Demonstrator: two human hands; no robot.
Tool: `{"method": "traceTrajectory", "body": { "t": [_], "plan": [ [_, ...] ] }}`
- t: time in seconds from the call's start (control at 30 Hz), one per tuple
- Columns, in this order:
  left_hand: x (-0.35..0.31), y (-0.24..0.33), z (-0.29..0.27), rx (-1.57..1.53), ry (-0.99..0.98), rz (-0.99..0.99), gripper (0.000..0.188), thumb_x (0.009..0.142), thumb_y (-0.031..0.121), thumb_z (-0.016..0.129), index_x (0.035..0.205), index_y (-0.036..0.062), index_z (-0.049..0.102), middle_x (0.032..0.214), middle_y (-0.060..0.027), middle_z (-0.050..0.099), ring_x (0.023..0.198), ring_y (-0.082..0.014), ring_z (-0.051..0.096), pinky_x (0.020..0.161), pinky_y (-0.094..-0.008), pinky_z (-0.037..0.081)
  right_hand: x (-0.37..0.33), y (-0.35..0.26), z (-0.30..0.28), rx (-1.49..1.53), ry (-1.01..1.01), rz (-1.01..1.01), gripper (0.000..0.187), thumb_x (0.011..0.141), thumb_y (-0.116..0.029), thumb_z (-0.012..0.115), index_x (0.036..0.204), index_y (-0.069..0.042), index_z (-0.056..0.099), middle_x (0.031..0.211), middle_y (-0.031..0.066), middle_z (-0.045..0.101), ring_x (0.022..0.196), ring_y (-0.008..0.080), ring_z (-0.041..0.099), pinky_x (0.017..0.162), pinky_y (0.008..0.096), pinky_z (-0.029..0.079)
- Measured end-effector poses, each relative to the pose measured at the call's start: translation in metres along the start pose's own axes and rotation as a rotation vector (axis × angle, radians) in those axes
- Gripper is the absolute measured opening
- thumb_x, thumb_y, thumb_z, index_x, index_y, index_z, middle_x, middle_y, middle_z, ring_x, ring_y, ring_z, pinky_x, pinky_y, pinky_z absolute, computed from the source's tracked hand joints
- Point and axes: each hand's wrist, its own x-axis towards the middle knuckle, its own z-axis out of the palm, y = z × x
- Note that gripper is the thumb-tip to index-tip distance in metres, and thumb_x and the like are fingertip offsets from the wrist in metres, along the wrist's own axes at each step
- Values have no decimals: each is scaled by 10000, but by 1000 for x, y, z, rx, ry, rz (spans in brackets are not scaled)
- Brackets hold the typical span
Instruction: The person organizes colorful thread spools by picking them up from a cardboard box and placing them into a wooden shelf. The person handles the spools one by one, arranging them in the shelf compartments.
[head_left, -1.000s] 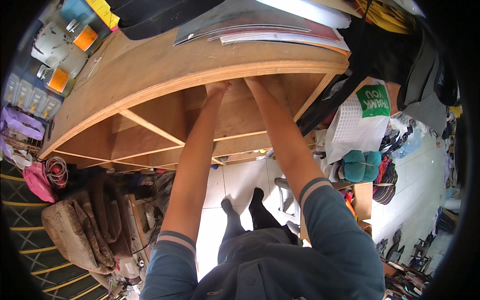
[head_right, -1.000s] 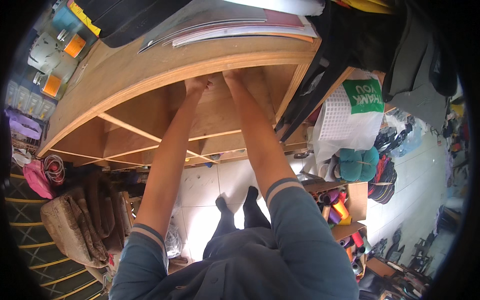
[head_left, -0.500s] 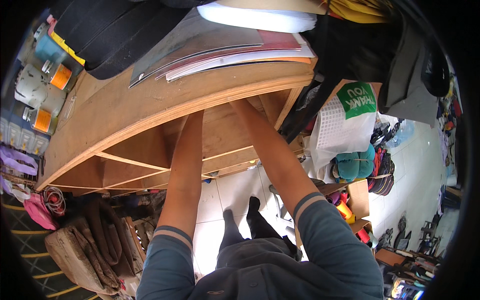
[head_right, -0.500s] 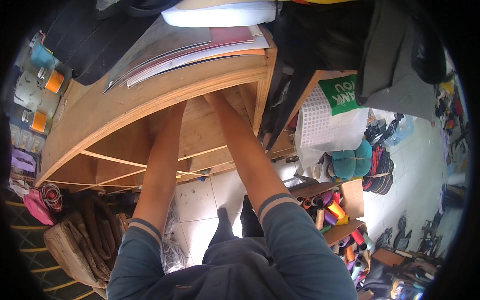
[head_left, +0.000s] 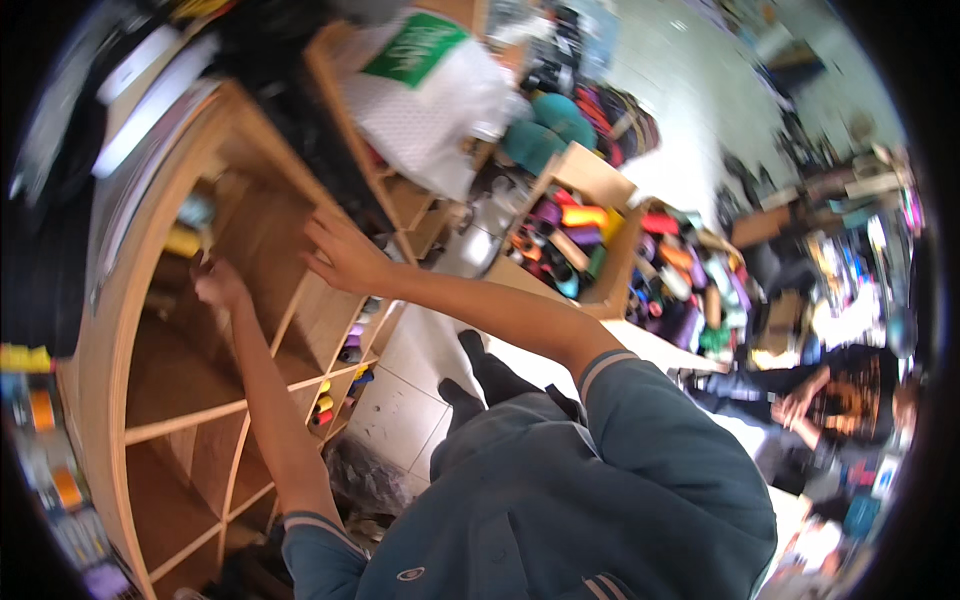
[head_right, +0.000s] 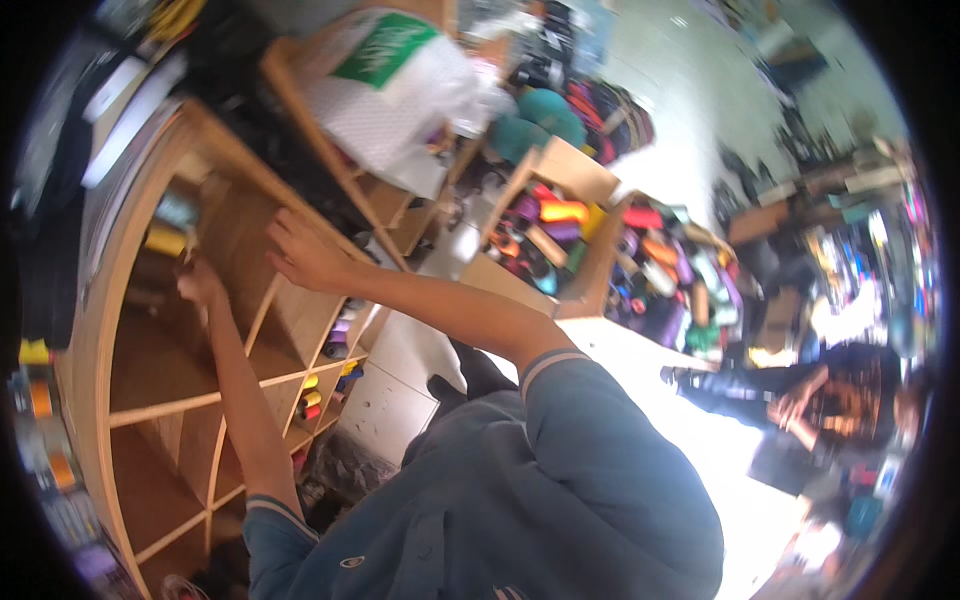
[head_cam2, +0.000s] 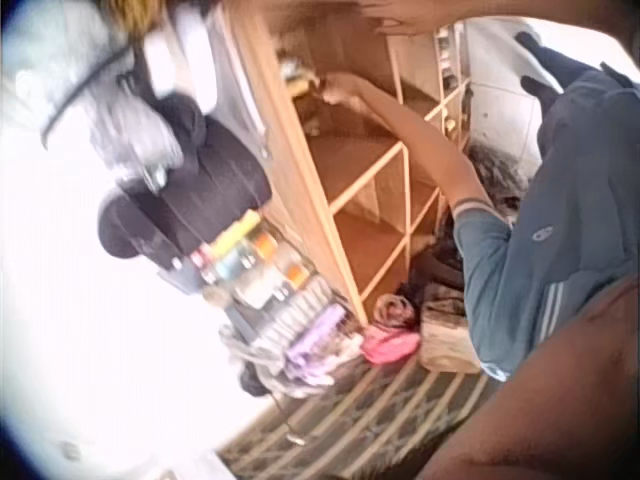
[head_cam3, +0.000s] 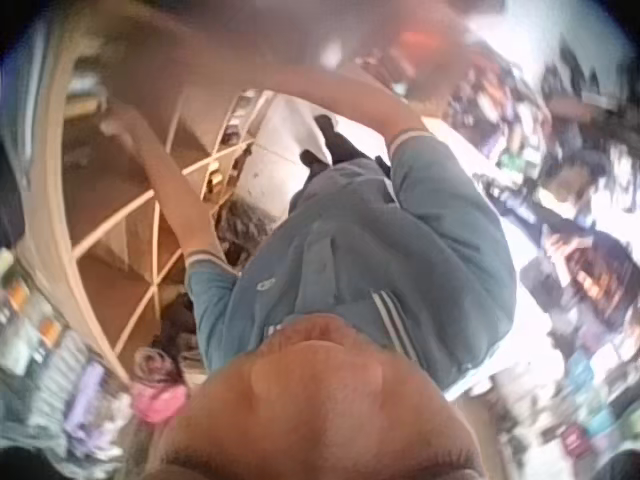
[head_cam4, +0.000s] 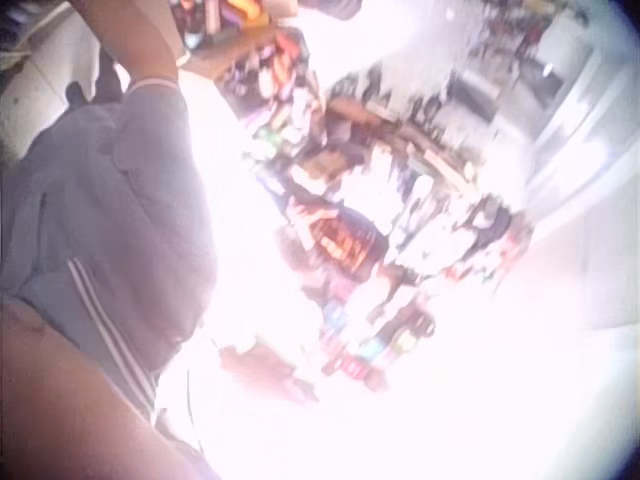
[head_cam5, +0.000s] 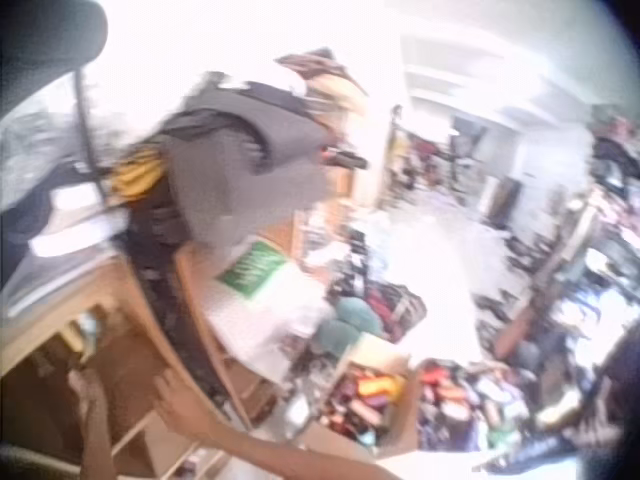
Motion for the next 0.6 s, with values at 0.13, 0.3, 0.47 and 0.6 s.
{"method": "traceTrajectory", "body": {
  "t": [0.13,0.3,0.47,0.6],
  "plan": [
    [-89,34,-72,-760,-252,-149,203,877,93,593,1060,8,614,891,-65,618,671,-145,564,570,-267,456,-78,-5,-77,9,50,51,234,861,-149,621,1063,-56,548,991,157,505,962,360,541,825,442,445],
    [-291,115,-96,-794,-886,-259,151,921,109,545,1041,61,623,736,0,578,619,-51,502,490,-190,379,-243,64,-207,-306,250,396,166,823,-86,592,985,-48,590,939,141,572,885,336,588,756,414,487],
    [-436,178,-83,-788,-1555,-37,167,942,108,545,1062,25,625,730,-48,617,601,-76,555,521,-240,449,-370,85,-318,-1061,344,824,276,751,-131,662,1008,-63,590,1043,119,564,987,328,539,809,437,445],
    [-510,270,-60,-805,-1545,558,179,880,89,594,1044,25,624,797,-104,618,717,-230,597,685,-349,486,-438,91,-373,-1305,363,1201,593,736,-202,716,1267,-149,458,1299,124,400,1151,324,414,846,481,405]
  ]
}}
